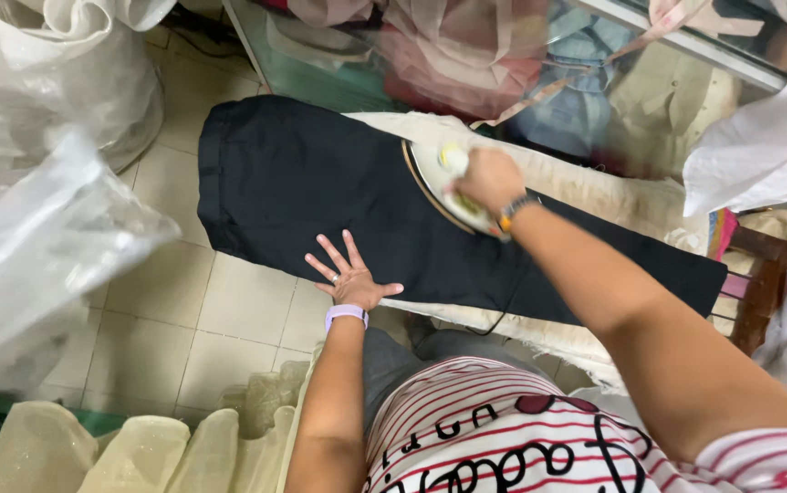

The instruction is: The person irons a black pair of pants on an ironing board using a steam iron. They smooth the fabric with their hands, move the iron back and forth to remove wrinkles, and then fold the pants before placing them on a nearby shelf.

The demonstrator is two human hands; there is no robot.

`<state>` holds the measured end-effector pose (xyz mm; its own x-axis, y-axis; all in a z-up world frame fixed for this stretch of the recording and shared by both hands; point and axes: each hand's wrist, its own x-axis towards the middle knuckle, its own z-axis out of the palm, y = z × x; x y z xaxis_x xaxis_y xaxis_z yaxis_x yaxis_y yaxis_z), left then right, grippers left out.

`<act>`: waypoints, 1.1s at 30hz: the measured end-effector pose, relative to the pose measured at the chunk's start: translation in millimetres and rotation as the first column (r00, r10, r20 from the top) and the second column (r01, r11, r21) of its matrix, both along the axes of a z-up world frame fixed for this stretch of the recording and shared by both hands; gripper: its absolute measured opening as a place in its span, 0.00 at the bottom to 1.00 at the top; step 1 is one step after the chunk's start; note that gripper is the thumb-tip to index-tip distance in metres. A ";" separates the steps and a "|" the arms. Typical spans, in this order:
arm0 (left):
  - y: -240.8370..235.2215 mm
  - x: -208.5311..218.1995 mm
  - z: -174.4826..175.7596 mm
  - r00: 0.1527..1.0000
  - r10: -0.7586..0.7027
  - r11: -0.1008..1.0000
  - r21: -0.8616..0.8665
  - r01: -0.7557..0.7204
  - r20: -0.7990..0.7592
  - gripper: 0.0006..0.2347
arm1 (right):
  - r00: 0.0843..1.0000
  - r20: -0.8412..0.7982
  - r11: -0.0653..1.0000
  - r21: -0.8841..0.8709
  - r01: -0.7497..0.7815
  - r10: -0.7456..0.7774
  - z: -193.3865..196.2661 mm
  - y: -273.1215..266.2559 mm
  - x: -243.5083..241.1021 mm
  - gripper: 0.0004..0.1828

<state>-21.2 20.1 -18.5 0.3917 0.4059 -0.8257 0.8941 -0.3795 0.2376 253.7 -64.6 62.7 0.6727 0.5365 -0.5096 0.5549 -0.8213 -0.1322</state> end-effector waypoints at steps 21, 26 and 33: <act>2.3 -0.5 -4.8 1.000 -0.009 1.000 -0.016 0.009 0.006 0.67 | 1.000 -0.003 0.996 -0.083 0.028 -0.028 12.9 -52.3 -14.0 0.27; 1.4 0.8 -7.4 1.000 0.011 1.000 -0.009 -0.010 0.021 0.68 | 0.994 0.070 0.996 -0.033 0.082 -0.079 -5.1 -1.3 33.7 0.29; 6.0 -3.2 0.8 0.999 0.015 0.998 -0.063 -0.012 0.050 0.71 | 1.000 -0.001 0.990 -0.138 -0.007 0.007 20.6 -82.3 -66.6 0.29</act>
